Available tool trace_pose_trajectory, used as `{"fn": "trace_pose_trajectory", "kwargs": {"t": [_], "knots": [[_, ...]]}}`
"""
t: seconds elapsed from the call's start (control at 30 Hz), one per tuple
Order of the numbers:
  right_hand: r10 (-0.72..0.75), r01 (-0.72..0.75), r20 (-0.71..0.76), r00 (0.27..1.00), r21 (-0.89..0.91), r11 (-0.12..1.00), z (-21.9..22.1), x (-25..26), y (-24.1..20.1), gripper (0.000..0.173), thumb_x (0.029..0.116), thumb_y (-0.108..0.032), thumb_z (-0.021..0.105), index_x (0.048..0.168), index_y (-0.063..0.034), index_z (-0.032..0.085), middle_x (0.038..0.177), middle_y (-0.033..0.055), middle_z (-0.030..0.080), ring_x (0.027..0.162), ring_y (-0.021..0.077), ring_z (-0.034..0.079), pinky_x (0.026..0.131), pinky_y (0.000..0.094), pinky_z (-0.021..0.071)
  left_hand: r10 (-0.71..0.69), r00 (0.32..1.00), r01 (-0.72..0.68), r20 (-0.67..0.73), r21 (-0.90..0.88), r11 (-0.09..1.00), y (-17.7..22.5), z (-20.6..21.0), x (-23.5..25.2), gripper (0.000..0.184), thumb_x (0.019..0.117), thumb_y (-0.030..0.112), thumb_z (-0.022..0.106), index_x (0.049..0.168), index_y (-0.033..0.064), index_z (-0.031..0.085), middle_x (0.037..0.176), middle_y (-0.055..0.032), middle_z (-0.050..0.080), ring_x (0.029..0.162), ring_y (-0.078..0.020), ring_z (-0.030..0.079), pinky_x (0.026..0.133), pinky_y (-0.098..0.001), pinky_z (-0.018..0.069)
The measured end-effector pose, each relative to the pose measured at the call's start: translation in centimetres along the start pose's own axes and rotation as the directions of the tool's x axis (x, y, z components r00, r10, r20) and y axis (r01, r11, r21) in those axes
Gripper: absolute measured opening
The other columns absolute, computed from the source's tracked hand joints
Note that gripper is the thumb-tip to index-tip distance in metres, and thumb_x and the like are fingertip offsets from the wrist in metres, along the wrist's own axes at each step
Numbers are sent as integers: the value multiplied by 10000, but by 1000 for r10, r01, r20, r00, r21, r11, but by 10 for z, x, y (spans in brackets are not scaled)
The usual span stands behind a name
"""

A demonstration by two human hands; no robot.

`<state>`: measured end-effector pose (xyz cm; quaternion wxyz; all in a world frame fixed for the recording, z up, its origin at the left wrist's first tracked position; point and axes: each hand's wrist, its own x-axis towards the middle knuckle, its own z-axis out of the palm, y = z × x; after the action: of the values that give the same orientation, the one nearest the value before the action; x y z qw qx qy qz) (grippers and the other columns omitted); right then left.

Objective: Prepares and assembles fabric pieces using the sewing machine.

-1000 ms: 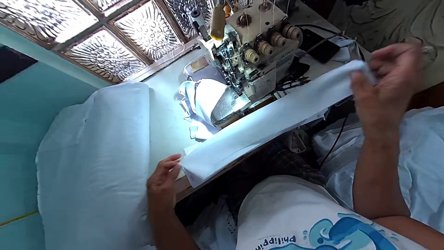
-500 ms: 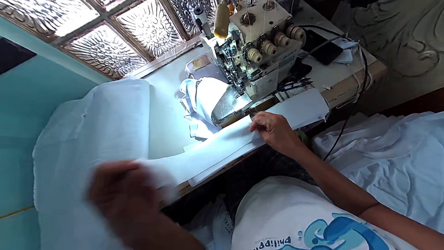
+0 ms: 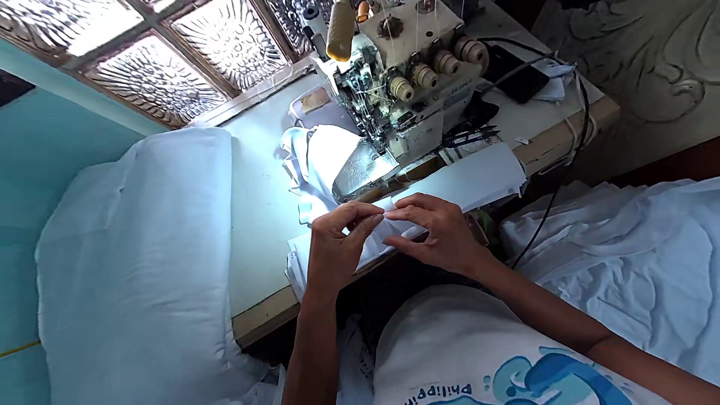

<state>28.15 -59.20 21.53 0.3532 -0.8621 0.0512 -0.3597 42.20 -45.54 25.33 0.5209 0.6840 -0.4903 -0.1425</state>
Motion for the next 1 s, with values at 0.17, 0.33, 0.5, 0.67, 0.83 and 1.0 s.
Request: {"fn": "trace_pose_trajectory", "kwargs": {"t": [0.17, 0.33, 0.5, 0.67, 0.83, 1.0], "knots": [[18, -18, -11, 1000, -11, 1000, 9, 5, -4, 312, 803, -172, 820, 1056, 3, 768, 1073, 149, 726, 941, 209, 716, 791, 316, 596, -63, 997, 71, 45, -180, 981, 1, -9, -5, 227, 939, -48, 567, 1073, 36, 730, 952, 77, 724, 775, 29, 642, 722, -151, 551], [6, -8, -27, 1000, -74, 997, 12, 2, -2, 328, 795, -143, 814, 1082, 6, 758, 1092, 166, 717, 942, 242, 715, 777, 334, 598, -90, 995, 96, 52, -123, 988, -2, -7, -10, 256, 837, -109, 622, 1046, -3, 725, 941, 45, 731, 805, 27, 667, 770, -157, 570], [-24, 21, -83, 996, -38, 999, 12, -1, -8, 109, 855, -66, 733, 930, -6, 784, 947, 127, 731, 831, 166, 707, 726, 251, 577, -12, 999, 10, -30, -61, 998, -3, -4, -8, 71, 885, 3, 694, 941, 15, 735, 858, 60, 690, 767, 43, 629, 725, -122, 536], [-1, 6, -44, 999, 107, 994, 5, 3, -12, 88, 854, -53, 753, 912, 9, 772, 956, 124, 726, 864, 123, 698, 751, 203, 564, 61, 997, -57, 37, -98, 993, -8, -17, -2, 23, 875, 100, 719, 891, 107, 706, 1128, 51, 651, 1091, -27, 603, 922, -190, 518], [-44, 33, 50, 998, 199, 979, 3, 6, -15, 57, 843, -27, 730, 881, 9, 754, 927, 102, 710, 865, 102, 683, 746, 190, 558, 36, 988, 14, 148, -329, 944, -16, -19, 2, 77, 856, 71, 695, 870, 147, 696, 1083, 9, 747, 1145, -145, 677, 1028, -346, 537], [2, -26, 108, 994, 221, 975, 2, 10, -15, 79, 849, -4, 718, 916, 10, 759, 953, 100, 710, 887, 108, 682, 764, 200, 562, -7, 993, 56, 117, -420, 906, -19, -19, -1, 94, 868, 96, 726, 903, 183, 729, 950, 65, 729, 935, -66, 697, 835, -241, 584]]}}
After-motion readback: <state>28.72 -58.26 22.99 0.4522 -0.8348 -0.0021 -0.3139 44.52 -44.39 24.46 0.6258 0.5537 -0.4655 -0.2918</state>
